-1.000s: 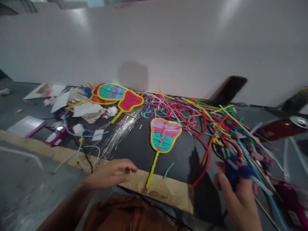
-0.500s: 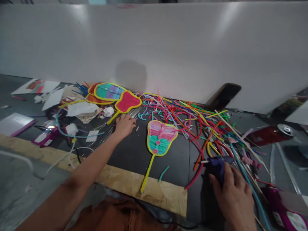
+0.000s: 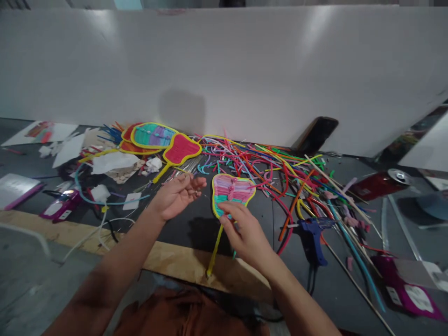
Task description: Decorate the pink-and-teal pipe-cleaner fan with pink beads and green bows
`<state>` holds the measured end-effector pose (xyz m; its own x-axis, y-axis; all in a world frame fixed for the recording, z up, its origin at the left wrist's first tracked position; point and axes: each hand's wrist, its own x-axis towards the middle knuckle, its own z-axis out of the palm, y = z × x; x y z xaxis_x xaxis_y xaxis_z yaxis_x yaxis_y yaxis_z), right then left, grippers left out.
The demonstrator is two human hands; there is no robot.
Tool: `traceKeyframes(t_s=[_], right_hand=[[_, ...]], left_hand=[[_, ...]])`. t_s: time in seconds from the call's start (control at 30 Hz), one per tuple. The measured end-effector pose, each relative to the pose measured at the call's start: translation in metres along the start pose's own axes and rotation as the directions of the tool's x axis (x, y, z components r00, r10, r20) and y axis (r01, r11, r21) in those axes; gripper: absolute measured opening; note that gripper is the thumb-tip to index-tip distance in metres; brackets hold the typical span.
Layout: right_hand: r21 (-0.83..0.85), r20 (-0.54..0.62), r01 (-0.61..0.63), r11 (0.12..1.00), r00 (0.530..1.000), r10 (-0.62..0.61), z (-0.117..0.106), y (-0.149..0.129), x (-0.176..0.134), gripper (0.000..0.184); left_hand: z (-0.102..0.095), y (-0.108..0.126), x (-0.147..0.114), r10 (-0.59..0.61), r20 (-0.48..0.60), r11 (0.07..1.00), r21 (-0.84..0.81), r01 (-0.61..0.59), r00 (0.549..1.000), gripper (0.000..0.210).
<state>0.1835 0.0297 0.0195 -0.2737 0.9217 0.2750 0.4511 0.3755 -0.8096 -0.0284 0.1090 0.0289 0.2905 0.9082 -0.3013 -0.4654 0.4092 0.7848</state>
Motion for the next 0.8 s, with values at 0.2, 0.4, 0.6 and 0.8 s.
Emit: traceKeyframes(t_s=[0.2,0.4,0.6,0.8], right_hand=[[0.571,0.059,-0.235,0.787,0.967,0.247,0.044,-0.003,0.037,0.032],[0.812,0.272,-0.448,0.375,0.858,0.436,0.055,-0.007,0.03,0.032],[0.814,0.242,-0.42,0.401,0.873,0.423,0.054,-0.01,0.026,0.029],[0.631,0.127,-0.351,0.692,0.926,0.354,0.038,-0.007,0.016,0.033]], left_hand=[[0.024,-0.016,-0.018,-0.032,0.018,0.986,-0.163,0.034,0.999,0.017],[0.026,-0.025,-0.018,-0.033,-0.017,0.984,-0.176,0.029,0.999,0.027],[0.027,-0.03,-0.021,0.008,0.05,0.997,-0.074,-0.005,0.999,0.026],[0.031,-0.03,-0.017,0.252,-0.079,0.966,0.084,-0.245,0.965,0.023]])
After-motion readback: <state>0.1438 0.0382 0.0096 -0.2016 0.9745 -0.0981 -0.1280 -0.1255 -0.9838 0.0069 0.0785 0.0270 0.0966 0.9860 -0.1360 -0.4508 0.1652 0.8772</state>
